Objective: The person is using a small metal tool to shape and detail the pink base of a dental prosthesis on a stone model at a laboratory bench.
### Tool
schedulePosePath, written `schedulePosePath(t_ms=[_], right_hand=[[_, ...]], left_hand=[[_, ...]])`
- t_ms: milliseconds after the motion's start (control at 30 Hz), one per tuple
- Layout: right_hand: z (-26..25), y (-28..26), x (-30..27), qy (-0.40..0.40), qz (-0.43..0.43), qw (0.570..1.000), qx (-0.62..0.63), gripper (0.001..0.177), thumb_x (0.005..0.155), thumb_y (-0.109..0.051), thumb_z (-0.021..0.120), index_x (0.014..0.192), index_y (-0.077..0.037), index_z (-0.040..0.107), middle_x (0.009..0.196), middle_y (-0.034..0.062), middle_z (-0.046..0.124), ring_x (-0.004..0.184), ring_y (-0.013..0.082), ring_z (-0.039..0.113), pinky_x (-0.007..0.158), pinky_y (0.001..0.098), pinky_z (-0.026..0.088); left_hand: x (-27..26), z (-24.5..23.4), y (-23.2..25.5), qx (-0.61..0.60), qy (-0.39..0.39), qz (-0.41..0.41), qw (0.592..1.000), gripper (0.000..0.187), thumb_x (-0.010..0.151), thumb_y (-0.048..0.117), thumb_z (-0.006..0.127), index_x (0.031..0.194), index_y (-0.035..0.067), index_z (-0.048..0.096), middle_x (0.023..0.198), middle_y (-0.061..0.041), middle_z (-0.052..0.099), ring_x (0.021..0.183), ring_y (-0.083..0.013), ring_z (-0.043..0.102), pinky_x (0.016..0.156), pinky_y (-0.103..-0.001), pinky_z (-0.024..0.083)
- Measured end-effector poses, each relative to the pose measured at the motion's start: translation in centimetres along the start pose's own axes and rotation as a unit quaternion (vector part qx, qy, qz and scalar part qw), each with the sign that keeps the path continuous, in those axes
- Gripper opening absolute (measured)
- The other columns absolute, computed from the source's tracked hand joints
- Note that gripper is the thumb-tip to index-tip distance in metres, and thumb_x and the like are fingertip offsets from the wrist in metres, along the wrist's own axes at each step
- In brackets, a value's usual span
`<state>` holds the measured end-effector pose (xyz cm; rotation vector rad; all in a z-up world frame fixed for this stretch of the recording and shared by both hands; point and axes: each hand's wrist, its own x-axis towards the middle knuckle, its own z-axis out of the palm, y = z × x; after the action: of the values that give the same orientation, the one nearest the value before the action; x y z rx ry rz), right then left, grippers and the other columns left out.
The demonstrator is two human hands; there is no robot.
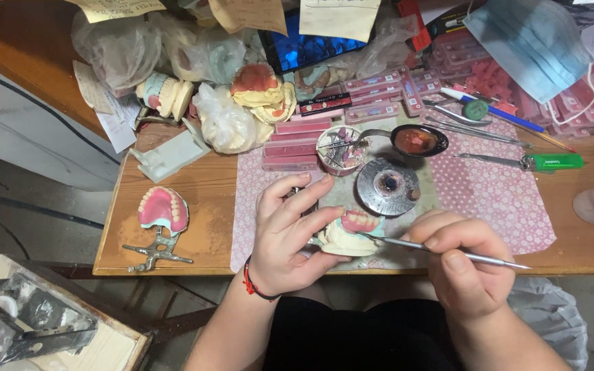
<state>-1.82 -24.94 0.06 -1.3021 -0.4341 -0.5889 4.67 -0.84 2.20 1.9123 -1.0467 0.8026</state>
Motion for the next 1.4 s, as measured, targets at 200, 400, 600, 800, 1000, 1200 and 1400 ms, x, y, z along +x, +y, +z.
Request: schedulePosePath(t_ms=[200, 400, 600, 800, 1000, 1200, 1400], right_hand=[[0.4, -1.0, 0.4, -0.029, -0.016, 0.999, -0.022, 0.018, 0.100, -0.026, 0.056, 0.100, -0.009, 0.059, 0.091, 0.0162, 0.069, 0.084, 0.0258, 0.068, 0.082, 0.0371, 0.057], [-0.2, -0.6, 0.2, -0.009, -0.037, 0.999, -0.021, 0.016, 0.098, -0.025, 0.055, 0.098, -0.009, 0.059, 0.089, 0.0172, 0.068, 0.079, 0.0252, 0.066, 0.080, 0.0373, 0.055], [-0.6, -0.7, 0.2, 0.007, -0.028, 0.999, 0.015, 0.019, 0.097, -0.027, 0.059, 0.097, -0.008, 0.061, 0.088, 0.0187, 0.069, 0.079, 0.0286, 0.067, 0.079, 0.0387, 0.056], [-2.9, 0.1, 2.8, 0.110, 0.076, 0.986, 0.104, 0.022, 0.098, -0.028, 0.053, 0.088, -0.008, 0.053, 0.066, 0.0184, 0.055, 0.053, 0.0258, 0.056, 0.057, 0.0362, 0.050], [-3.1, 1.7, 1.8, -0.043, 0.269, 0.923, 0.273, 0.030, 0.103, -0.021, 0.047, 0.078, -0.006, 0.053, 0.060, 0.0072, 0.046, 0.053, 0.0201, 0.050, 0.099, 0.0648, 0.056], [-0.3, 1.5, 1.9, -0.029, 0.266, 0.933, 0.240, 0.028, 0.100, -0.021, 0.049, 0.075, -0.007, 0.049, 0.049, 0.0079, 0.041, 0.046, 0.0177, 0.042, 0.114, 0.0563, 0.045], [-1.8, 1.5, 2.1, 0.049, 0.236, 0.943, 0.228, 0.030, 0.096, -0.022, 0.053, 0.071, -0.006, 0.047, 0.051, 0.0047, 0.038, 0.043, 0.0155, 0.039, 0.103, 0.0603, 0.053]], left_hand=[[0.0, 0.1, 0.0, -0.003, -0.001, 0.005, 1.000, 0.052, 0.100, 0.054, 0.059, 0.120, 0.008, 0.072, 0.142, -0.014, 0.060, 0.130, -0.0424, 0.055, 0.111, -0.053, 0.050], [0.0, 0.1, 0.0, -0.005, -0.002, 0.007, 1.000, 0.051, 0.099, 0.053, 0.062, 0.119, 0.008, 0.073, 0.143, -0.013, 0.059, 0.131, -0.0418, 0.054, 0.113, -0.052, 0.049], [0.1, 0.0, 0.0, -0.009, -0.003, 0.007, 1.000, 0.049, 0.099, 0.051, 0.064, 0.118, 0.007, 0.074, 0.142, -0.014, 0.060, 0.130, -0.0425, 0.054, 0.113, -0.051, 0.048], [-0.3, -0.2, -0.2, -0.009, 0.018, -0.016, 1.000, 0.053, 0.093, 0.050, 0.073, 0.121, 0.006, 0.070, 0.143, -0.019, 0.060, 0.131, -0.0438, 0.054, 0.114, -0.055, 0.048], [-1.0, -0.2, -0.5, 0.008, 0.055, -0.071, 0.996, 0.054, 0.090, 0.049, 0.076, 0.124, 0.008, 0.069, 0.147, -0.019, 0.059, 0.135, -0.0432, 0.052, 0.118, -0.056, 0.046], [-1.0, -0.1, -0.6, 0.014, 0.053, -0.071, 0.996, 0.054, 0.090, 0.051, 0.076, 0.124, 0.009, 0.070, 0.146, -0.018, 0.059, 0.135, -0.0433, 0.052, 0.118, -0.056, 0.046], [-0.8, -0.1, -0.5, 0.012, 0.050, -0.064, 0.997, 0.054, 0.091, 0.051, 0.074, 0.123, 0.007, 0.070, 0.146, -0.019, 0.059, 0.135, -0.0433, 0.052, 0.117, -0.056, 0.047]])
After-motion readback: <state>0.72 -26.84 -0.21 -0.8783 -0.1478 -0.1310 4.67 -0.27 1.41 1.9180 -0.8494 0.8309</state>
